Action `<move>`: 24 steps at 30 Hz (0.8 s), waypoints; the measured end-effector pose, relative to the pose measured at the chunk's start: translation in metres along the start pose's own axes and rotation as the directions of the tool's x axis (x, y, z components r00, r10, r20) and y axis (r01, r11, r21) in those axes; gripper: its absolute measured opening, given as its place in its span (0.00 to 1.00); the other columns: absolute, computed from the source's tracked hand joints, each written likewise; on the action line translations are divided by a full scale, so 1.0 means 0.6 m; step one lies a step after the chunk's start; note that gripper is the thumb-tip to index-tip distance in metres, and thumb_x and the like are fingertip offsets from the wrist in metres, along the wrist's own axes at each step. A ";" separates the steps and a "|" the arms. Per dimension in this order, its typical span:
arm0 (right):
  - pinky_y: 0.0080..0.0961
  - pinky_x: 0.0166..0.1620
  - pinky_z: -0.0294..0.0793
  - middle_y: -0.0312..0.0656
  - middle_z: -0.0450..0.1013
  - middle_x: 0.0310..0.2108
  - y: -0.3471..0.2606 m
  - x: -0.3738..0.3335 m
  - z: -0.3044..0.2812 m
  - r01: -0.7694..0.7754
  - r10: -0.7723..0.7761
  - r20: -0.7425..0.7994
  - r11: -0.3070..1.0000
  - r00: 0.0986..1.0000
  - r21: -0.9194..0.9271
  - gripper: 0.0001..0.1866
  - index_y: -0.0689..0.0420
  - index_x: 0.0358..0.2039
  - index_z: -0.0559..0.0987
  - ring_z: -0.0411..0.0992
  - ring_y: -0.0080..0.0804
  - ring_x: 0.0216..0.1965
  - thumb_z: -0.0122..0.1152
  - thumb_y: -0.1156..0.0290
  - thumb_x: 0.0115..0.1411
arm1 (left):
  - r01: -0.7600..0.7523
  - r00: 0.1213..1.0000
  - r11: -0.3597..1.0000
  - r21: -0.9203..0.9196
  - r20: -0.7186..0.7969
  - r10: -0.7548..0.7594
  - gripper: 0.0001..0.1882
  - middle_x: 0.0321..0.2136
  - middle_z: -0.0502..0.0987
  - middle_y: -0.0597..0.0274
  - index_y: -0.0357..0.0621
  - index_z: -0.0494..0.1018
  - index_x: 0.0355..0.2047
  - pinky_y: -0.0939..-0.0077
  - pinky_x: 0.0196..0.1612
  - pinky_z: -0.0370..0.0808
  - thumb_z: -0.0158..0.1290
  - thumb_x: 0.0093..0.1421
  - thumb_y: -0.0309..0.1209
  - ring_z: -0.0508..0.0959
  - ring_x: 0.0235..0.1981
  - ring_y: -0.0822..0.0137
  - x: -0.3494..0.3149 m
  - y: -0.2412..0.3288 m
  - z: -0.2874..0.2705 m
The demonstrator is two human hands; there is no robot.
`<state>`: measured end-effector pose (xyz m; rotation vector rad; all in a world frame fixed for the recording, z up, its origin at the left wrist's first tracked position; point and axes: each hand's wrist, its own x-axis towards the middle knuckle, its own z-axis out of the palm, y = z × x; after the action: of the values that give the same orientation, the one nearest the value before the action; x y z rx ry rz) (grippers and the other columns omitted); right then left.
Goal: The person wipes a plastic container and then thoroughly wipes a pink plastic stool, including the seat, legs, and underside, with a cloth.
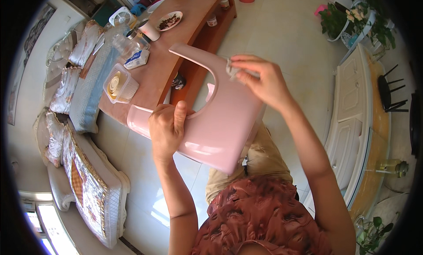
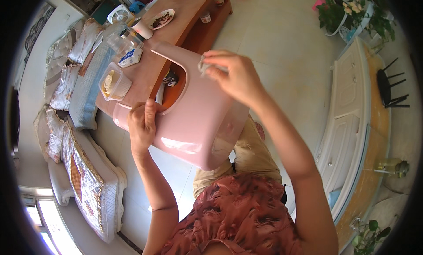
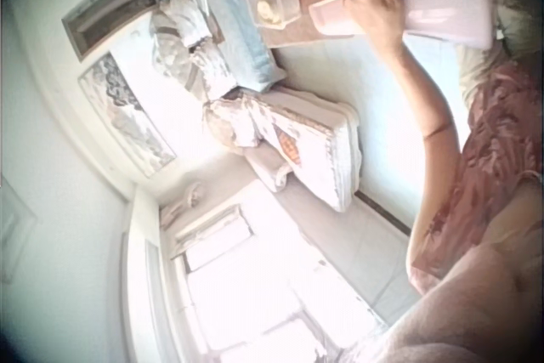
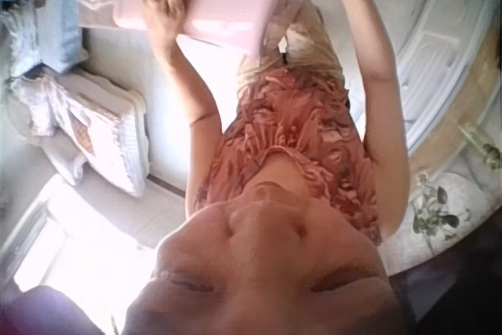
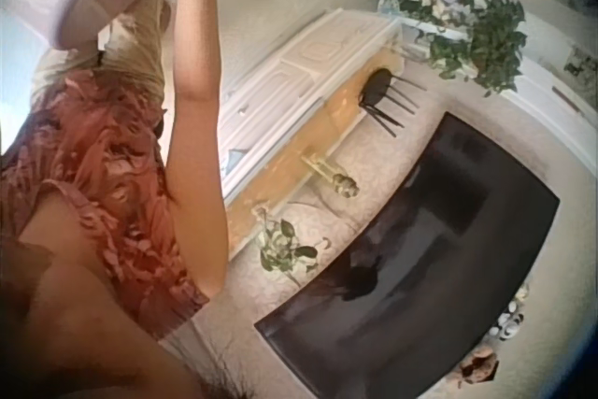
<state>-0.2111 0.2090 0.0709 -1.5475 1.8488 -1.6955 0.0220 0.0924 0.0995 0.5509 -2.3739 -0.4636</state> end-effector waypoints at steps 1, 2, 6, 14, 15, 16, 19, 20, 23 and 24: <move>0.33 0.47 0.78 0.45 0.78 0.44 -0.011 -0.014 0.017 0.070 -0.069 -0.048 0.998 0.996 0.005 0.07 0.60 0.33 0.83 0.78 0.41 0.42 0.64 0.76 0.53 | 0.021 1.000 0.999 0.033 -0.002 -0.021 0.27 0.16 0.76 0.52 0.38 0.79 0.19 0.60 0.31 0.71 0.45 0.70 0.42 0.75 0.22 0.49 0.000 -0.007 0.004; 0.33 0.49 0.77 0.45 0.78 0.44 -0.043 -0.031 0.036 0.172 -0.172 -0.001 0.985 0.985 -0.021 0.07 0.61 0.34 0.83 0.77 0.40 0.44 0.64 0.76 0.53 | 0.032 0.999 0.999 0.038 -0.002 -0.032 0.27 0.16 0.76 0.52 0.38 0.79 0.19 0.60 0.31 0.71 0.45 0.70 0.42 0.75 0.22 0.49 0.002 -0.011 0.001; 0.36 0.57 0.72 0.45 0.76 0.46 -0.110 -0.115 0.120 0.532 -0.522 0.107 0.836 0.846 -0.131 0.12 0.59 0.37 0.82 0.73 0.40 0.52 0.68 0.72 0.50 | 0.014 1.000 1.000 -0.015 -0.005 -0.014 0.25 0.15 0.75 0.52 0.37 0.77 0.18 0.60 0.30 0.71 0.48 0.69 0.41 0.75 0.22 0.49 0.009 -0.029 0.008; 0.23 0.45 0.80 0.40 0.76 0.50 0.028 -0.062 0.012 -0.042 0.119 -0.298 0.967 0.947 0.252 0.11 0.61 0.45 0.81 0.76 0.28 0.45 0.58 0.79 0.62 | -0.024 0.997 0.997 -0.068 -0.071 0.020 0.28 0.13 0.66 0.47 0.32 0.67 0.16 0.59 0.25 0.65 0.47 0.69 0.42 0.67 0.18 0.46 0.013 -0.057 0.012; 0.22 0.48 0.78 0.40 0.75 0.52 0.073 -0.066 0.014 -0.151 0.263 -0.344 0.936 0.901 0.319 0.12 0.61 0.48 0.80 0.75 0.26 0.45 0.54 0.77 0.66 | 0.042 0.999 0.999 -0.024 -0.023 -0.042 0.28 0.15 0.70 0.49 0.30 0.71 0.20 0.64 0.27 0.67 0.45 0.71 0.42 0.70 0.19 0.54 0.016 -0.068 0.008; 0.22 0.48 0.78 0.40 0.75 0.52 0.093 -0.076 0.025 -0.151 0.260 -0.344 0.938 0.902 0.313 0.12 0.61 0.48 0.80 0.75 0.26 0.45 0.54 0.77 0.66 | 0.103 0.994 0.995 0.017 0.026 -0.104 0.28 0.17 0.75 0.51 0.28 0.75 0.23 0.68 0.29 0.69 0.42 0.72 0.41 0.72 0.19 0.61 0.019 -0.080 0.010; 0.23 0.51 0.74 0.43 0.72 0.56 0.073 -0.094 0.093 -0.097 0.294 -0.582 0.933 0.758 0.346 0.16 0.61 0.54 0.76 0.72 0.28 0.51 0.53 0.76 0.67 | 0.161 0.986 0.987 0.009 -0.030 -0.161 0.28 0.15 0.72 0.48 0.30 0.74 0.21 0.65 0.26 0.67 0.46 0.70 0.43 0.70 0.17 0.56 0.030 -0.095 0.006; 0.25 0.51 0.74 0.45 0.71 0.57 0.059 -0.097 0.111 0.043 0.171 -0.635 0.951 0.753 0.308 0.17 0.62 0.55 0.76 0.72 0.32 0.54 0.55 0.76 0.65 | 0.178 0.982 0.984 -0.024 -0.057 -0.179 0.29 0.15 0.70 0.43 0.31 0.73 0.19 0.60 0.25 0.67 0.48 0.68 0.45 0.69 0.17 0.46 0.035 -0.094 0.012; 0.30 0.54 0.73 0.47 0.71 0.57 0.000 -0.116 0.168 0.226 -0.165 -0.528 0.973 0.833 0.052 0.16 0.62 0.51 0.78 0.72 0.41 0.55 0.58 0.77 0.62 | 0.285 0.958 0.958 0.026 -0.021 -0.285 0.31 0.20 0.75 0.40 0.34 0.79 0.24 0.60 0.30 0.72 0.48 0.66 0.52 0.77 0.23 0.44 0.053 -0.110 0.019; 0.34 0.56 0.72 0.46 0.71 0.56 -0.017 -0.133 0.187 0.266 -0.215 -0.463 0.963 0.860 0.046 0.15 0.62 0.49 0.80 0.72 0.43 0.55 0.60 0.77 0.61 | 0.311 0.950 0.950 0.035 -0.032 -0.310 0.31 0.20 0.75 0.40 0.34 0.79 0.24 0.60 0.30 0.72 0.48 0.66 0.52 0.77 0.23 0.44 0.051 -0.125 0.017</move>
<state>-0.0900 0.2033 0.0048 -1.4807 1.7658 -2.4074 0.0137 0.0155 0.0733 0.9521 -2.2827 -0.5441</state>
